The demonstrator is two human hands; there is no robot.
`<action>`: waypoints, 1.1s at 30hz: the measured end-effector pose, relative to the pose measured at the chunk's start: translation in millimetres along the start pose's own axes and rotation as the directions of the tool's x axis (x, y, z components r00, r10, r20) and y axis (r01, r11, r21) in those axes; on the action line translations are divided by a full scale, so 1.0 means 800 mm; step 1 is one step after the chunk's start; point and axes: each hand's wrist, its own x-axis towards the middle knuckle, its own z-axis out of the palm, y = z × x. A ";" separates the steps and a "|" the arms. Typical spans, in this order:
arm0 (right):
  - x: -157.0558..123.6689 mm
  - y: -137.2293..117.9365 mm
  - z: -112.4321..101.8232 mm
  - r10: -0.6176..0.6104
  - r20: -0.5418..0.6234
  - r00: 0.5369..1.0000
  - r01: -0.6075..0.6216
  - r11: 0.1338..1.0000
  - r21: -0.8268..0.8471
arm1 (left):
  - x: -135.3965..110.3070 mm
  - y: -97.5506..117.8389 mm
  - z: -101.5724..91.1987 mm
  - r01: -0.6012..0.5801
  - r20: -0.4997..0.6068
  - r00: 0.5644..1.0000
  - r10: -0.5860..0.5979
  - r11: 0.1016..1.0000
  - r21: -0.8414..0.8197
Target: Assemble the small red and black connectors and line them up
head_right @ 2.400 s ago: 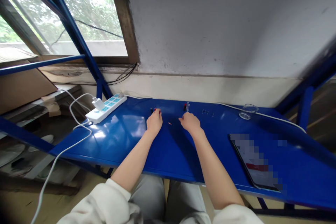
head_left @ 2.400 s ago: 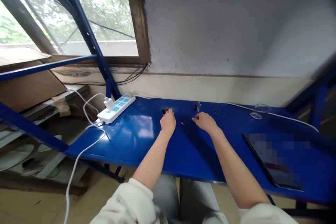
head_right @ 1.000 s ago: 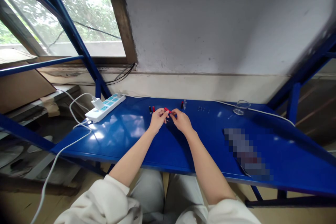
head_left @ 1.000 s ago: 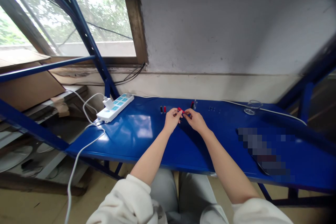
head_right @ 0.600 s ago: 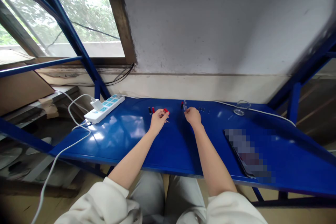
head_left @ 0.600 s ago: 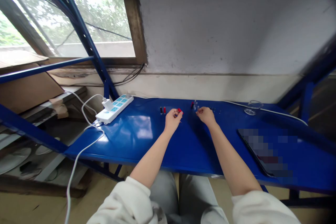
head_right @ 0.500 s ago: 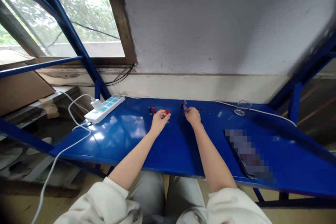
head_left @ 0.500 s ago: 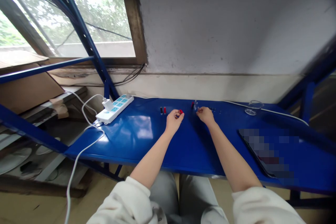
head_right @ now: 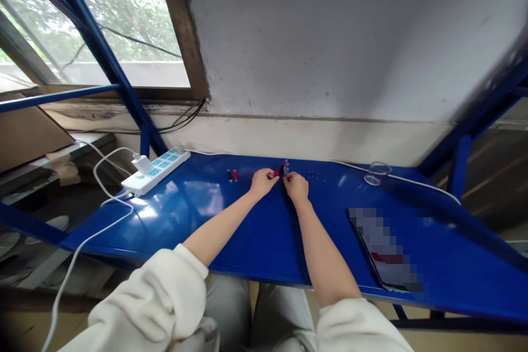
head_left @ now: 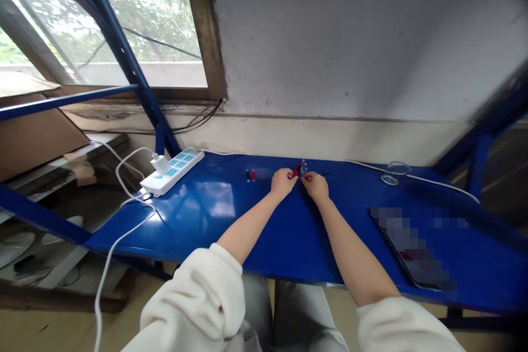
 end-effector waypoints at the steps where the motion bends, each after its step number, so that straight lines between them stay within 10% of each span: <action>1: 0.000 0.000 0.000 -0.003 0.000 1.000 0.003 1.000 -0.006 | 0.004 0.000 0.004 0.004 -0.004 1.000 -0.004 1.000 0.021; 23: -0.005 -0.005 -0.007 -0.014 0.017 1.000 0.015 0.998 -0.055 | 0.023 -0.002 0.023 0.038 0.001 0.999 -0.039 0.976 0.214; 33: -0.029 -0.028 -0.028 0.029 0.033 0.999 -0.022 0.979 -0.203 | -0.052 0.003 -0.055 0.075 -0.078 0.995 -0.058 0.968 0.239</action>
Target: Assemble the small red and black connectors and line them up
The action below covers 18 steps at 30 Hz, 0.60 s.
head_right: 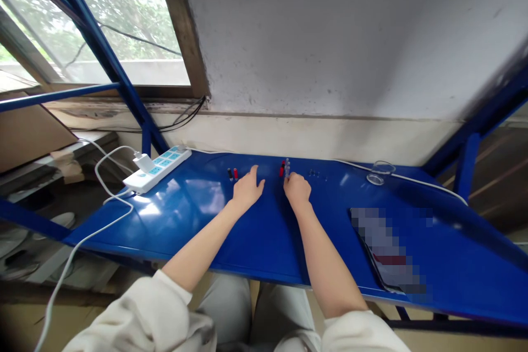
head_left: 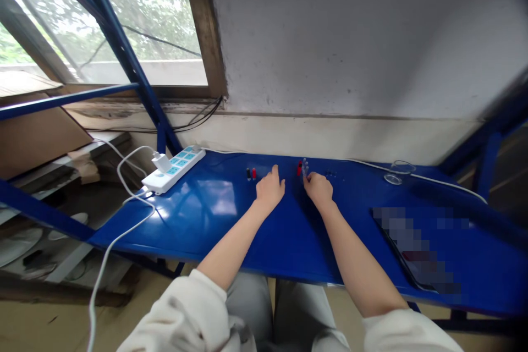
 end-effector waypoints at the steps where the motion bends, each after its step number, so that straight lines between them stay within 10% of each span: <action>1: -0.004 -0.004 -0.002 -0.013 -0.007 1.000 0.013 1.000 0.007 | -0.006 -0.004 -0.007 0.024 -0.027 0.999 -0.024 1.000 -0.006; 9: -0.027 -0.025 -0.002 -0.202 -0.036 0.979 0.203 0.978 0.047 | -0.007 -0.038 -0.028 0.141 -0.173 0.975 -0.141 0.990 -0.013; 18: -0.035 -0.029 -0.003 -0.287 -0.152 0.946 0.310 0.938 0.159 | -0.002 -0.049 -0.026 0.152 -0.093 0.984 -0.149 0.988 0.029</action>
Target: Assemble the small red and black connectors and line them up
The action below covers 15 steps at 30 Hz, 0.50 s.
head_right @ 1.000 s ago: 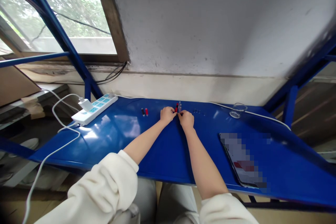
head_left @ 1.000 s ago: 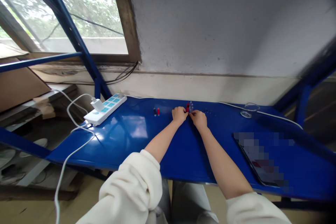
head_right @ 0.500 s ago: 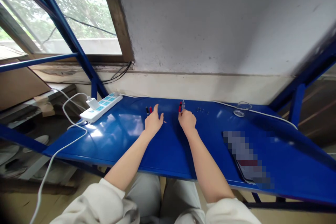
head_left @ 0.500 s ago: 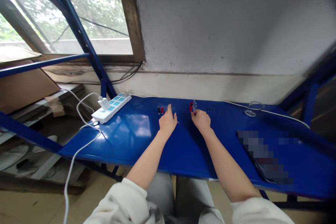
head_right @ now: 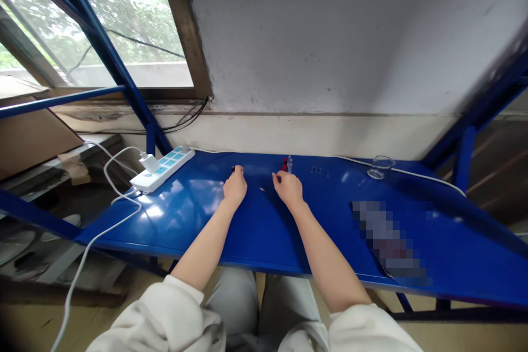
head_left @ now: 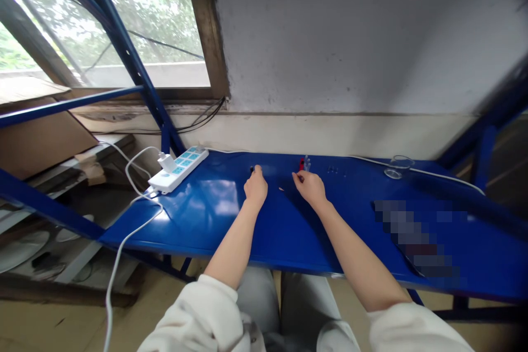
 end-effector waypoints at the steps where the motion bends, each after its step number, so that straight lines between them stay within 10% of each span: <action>1: 0.000 -0.001 0.000 -0.009 -0.017 1.000 0.010 1.000 0.029 | 0.001 0.000 0.001 -0.006 -0.003 1.000 0.006 0.998 -0.069; 7: 0.000 -0.010 0.006 0.061 0.020 0.998 -0.064 0.947 0.314 | -0.004 0.022 0.014 0.019 0.114 0.989 0.097 0.672 -0.741; 15: 0.001 -0.009 0.011 0.038 -0.026 0.999 -0.019 0.853 0.521 | -0.013 0.035 0.006 0.072 0.201 0.948 0.245 0.449 -0.890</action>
